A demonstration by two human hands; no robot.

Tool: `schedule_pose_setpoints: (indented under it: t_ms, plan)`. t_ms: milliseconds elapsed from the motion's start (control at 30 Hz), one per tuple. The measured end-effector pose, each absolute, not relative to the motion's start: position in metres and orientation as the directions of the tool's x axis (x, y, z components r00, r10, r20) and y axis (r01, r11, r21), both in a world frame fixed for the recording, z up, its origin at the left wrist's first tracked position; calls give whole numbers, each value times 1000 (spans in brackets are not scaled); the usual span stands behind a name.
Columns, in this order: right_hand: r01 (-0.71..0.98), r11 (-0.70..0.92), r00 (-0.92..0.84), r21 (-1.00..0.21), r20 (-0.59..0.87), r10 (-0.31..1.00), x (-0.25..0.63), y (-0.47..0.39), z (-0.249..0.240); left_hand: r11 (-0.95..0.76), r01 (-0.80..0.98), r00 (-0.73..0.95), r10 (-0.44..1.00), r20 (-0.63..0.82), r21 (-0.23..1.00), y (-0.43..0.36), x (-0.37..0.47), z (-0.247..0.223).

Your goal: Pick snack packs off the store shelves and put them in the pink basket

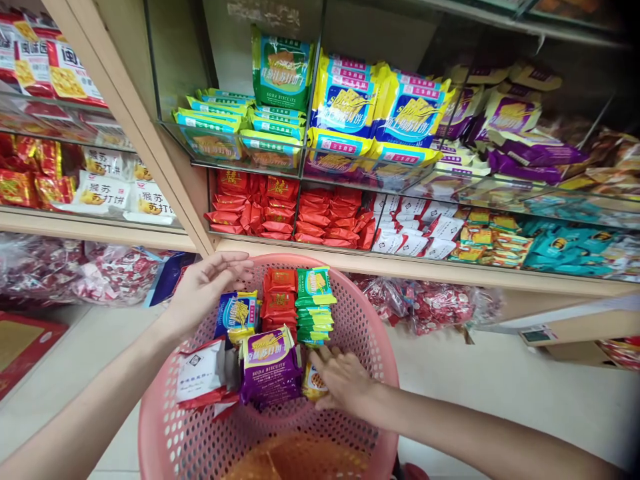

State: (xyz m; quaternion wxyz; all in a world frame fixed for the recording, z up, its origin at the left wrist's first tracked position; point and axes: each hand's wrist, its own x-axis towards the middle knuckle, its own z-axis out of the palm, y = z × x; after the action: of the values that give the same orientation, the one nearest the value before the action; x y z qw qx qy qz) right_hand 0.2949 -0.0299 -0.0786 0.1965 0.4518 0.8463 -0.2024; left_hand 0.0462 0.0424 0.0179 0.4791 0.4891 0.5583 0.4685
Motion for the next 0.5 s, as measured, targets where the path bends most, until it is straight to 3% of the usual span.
schedule_pose_setpoints:
  t_ms: [200, 500]
  plan:
    - [810, 585, -526, -41, -492, 693, 289, -37, -85, 81, 94, -54, 996, -76, 992, 43, 46, 13]
    - [770, 632, -605, -81, -407, 685, 291, -32, -87, 75, 89, -48, 996, -71, 993, 43, 42, 9]
